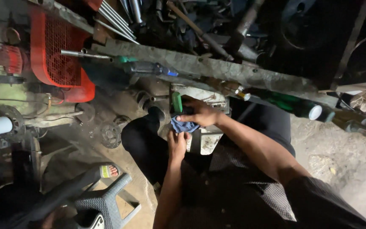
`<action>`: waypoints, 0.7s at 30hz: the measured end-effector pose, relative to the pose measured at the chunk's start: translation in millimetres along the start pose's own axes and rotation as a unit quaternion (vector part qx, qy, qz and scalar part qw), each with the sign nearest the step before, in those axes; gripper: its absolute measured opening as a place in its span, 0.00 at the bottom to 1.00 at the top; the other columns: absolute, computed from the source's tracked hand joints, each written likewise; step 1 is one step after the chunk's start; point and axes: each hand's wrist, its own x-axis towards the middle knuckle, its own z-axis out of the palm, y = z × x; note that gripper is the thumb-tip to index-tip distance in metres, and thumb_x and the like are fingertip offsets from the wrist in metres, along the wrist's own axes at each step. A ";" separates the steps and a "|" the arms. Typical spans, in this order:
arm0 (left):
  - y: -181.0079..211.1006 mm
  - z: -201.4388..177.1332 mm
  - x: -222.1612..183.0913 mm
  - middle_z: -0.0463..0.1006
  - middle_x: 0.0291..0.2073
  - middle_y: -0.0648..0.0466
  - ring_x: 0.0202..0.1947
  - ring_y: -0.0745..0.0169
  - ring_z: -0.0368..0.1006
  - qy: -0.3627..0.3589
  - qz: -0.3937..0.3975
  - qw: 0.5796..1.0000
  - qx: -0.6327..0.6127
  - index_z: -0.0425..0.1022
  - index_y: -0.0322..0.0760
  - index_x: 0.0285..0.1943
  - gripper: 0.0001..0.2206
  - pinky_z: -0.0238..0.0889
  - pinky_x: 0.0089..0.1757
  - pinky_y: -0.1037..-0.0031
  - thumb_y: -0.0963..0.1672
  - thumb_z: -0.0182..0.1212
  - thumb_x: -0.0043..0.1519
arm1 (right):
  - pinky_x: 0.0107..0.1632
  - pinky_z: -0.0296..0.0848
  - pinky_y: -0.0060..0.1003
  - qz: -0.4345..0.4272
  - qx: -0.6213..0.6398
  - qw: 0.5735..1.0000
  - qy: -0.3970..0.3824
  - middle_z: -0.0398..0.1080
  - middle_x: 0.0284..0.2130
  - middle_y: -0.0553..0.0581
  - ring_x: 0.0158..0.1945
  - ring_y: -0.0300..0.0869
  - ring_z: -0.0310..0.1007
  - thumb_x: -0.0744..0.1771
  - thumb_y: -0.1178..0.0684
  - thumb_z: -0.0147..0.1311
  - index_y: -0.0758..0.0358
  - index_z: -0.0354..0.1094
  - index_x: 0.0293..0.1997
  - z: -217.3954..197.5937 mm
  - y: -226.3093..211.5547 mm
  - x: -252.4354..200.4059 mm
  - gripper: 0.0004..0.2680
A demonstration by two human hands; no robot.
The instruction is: Cleaning and inspecting motorcycle engine components using a rag and a screwdriver.
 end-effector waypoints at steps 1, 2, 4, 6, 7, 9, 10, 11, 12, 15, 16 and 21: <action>14.0 10.5 -2.9 0.66 0.20 0.57 0.21 0.69 0.63 0.000 0.002 1.000 0.001 0.63 0.34 0.30 0.15 0.56 0.25 0.76 0.44 0.49 0.72 | 0.68 0.65 0.47 -0.003 0.000 1.000 0.001 0.62 0.67 0.67 0.69 0.56 0.65 0.58 0.20 0.51 0.62 0.57 0.72 0.8 2.2 2.8 0.41; 27.2 19.3 -10.6 0.68 0.23 0.58 0.23 0.69 0.66 0.040 0.037 0.998 0.012 0.63 0.37 0.35 0.08 0.59 0.26 0.76 0.42 0.54 0.67 | 0.69 0.58 0.49 -0.003 0.009 0.999 0.036 0.53 0.71 0.66 0.71 0.57 0.56 0.59 0.21 0.51 0.62 0.52 0.73 5.5 5.0 4.1 0.41; 41.4 31.8 -17.6 0.71 0.26 0.60 0.25 0.70 0.69 0.077 0.077 0.994 0.025 0.63 0.41 0.40 0.07 0.63 0.26 0.76 0.40 0.59 0.62 | 0.69 0.51 0.51 -0.008 0.018 0.997 0.075 0.44 0.74 0.65 0.74 0.58 0.48 0.60 0.21 0.51 0.61 0.48 0.75 8.7 10.5 9.0 0.41; 44.0 37.7 -19.5 0.77 0.30 0.55 0.28 0.68 0.72 0.177 0.181 0.936 0.244 0.75 0.31 0.45 0.05 0.69 0.31 0.76 0.40 0.64 0.63 | 0.75 0.49 0.50 -0.033 0.034 0.986 0.160 0.44 0.75 0.68 0.77 0.59 0.44 0.62 0.21 0.52 0.64 0.55 0.73 8.0 15.7 15.4 0.39; 45.5 37.0 -17.6 0.77 0.30 0.55 0.28 0.68 0.72 0.176 0.181 0.936 0.246 0.75 0.31 0.45 0.05 0.69 0.31 0.76 0.40 0.64 0.63 | 0.75 0.49 0.50 -0.034 0.037 0.986 0.162 0.44 0.75 0.68 0.77 0.59 0.44 0.62 0.21 0.52 0.64 0.55 0.73 6.7 10.1 15.3 0.39; 41.7 36.0 -26.2 0.79 0.33 0.50 0.31 0.65 0.74 0.218 0.342 0.848 0.341 0.79 0.28 0.46 0.06 0.69 0.34 0.74 0.40 0.65 0.66 | 0.74 0.50 0.50 -0.011 0.074 0.986 0.146 0.46 0.74 0.69 0.76 0.59 0.47 0.61 0.21 0.52 0.66 0.46 0.75 11.9 3.8 8.8 0.42; 41.5 34.3 -24.5 0.79 0.33 0.50 0.31 0.65 0.74 0.218 0.343 0.848 0.341 0.79 0.28 0.46 0.06 0.69 0.34 0.74 0.40 0.65 0.66 | 0.74 0.50 0.50 -0.012 0.073 0.986 0.147 0.46 0.74 0.69 0.76 0.59 0.47 0.61 0.21 0.52 0.66 0.46 0.75 7.9 -2.1 5.3 0.42; 41.7 32.8 -22.8 0.80 0.34 0.49 0.32 0.65 0.75 0.198 0.345 0.861 0.318 0.78 0.27 0.47 0.06 0.70 0.35 0.74 0.40 0.63 0.67 | 0.72 0.52 0.52 -0.009 0.087 0.988 0.124 0.50 0.73 0.67 0.75 0.59 0.51 0.60 0.21 0.52 0.64 0.48 0.75 3.6 -8.3 1.6 0.42; 42.3 30.6 -22.1 0.80 0.35 0.49 0.34 0.65 0.76 0.177 0.345 0.873 0.296 0.77 0.26 0.47 0.06 0.71 0.36 0.74 0.40 0.61 0.67 | 0.71 0.55 0.53 -0.004 0.103 0.990 0.100 0.53 0.72 0.66 0.73 0.58 0.54 0.58 0.21 0.52 0.62 0.49 0.74 0.4 -14.3 -2.5 0.42; 40.6 20.3 -20.3 0.77 0.27 0.52 0.23 0.67 0.72 0.191 0.265 0.898 0.293 0.78 0.27 0.43 0.06 0.67 0.28 0.75 0.40 0.62 0.66 | 0.73 0.53 0.54 -0.046 0.022 0.995 0.090 0.46 0.75 0.69 0.75 0.61 0.47 0.61 0.20 0.52 0.63 0.55 0.73 4.3 1.0 8.7 0.40; 39.5 18.0 -18.7 0.77 0.27 0.52 0.23 0.67 0.72 0.191 0.267 0.898 0.293 0.78 0.27 0.43 0.06 0.67 0.28 0.75 0.40 0.62 0.66 | 0.73 0.53 0.54 -0.048 0.021 0.994 0.091 0.46 0.75 0.69 0.75 0.61 0.47 0.61 0.20 0.52 0.63 0.55 0.73 3.9 0.0 8.3 0.40; 12.7 -7.1 -14.6 0.73 0.23 0.56 0.22 0.70 0.68 0.092 0.171 0.957 0.218 0.73 0.31 0.35 0.12 0.62 0.27 0.77 0.43 0.55 0.72 | 0.67 0.59 0.52 0.014 0.106 0.992 0.063 0.60 0.66 0.66 0.68 0.57 0.60 0.59 0.24 0.56 0.58 0.50 0.74 5.6 8.3 10.4 0.39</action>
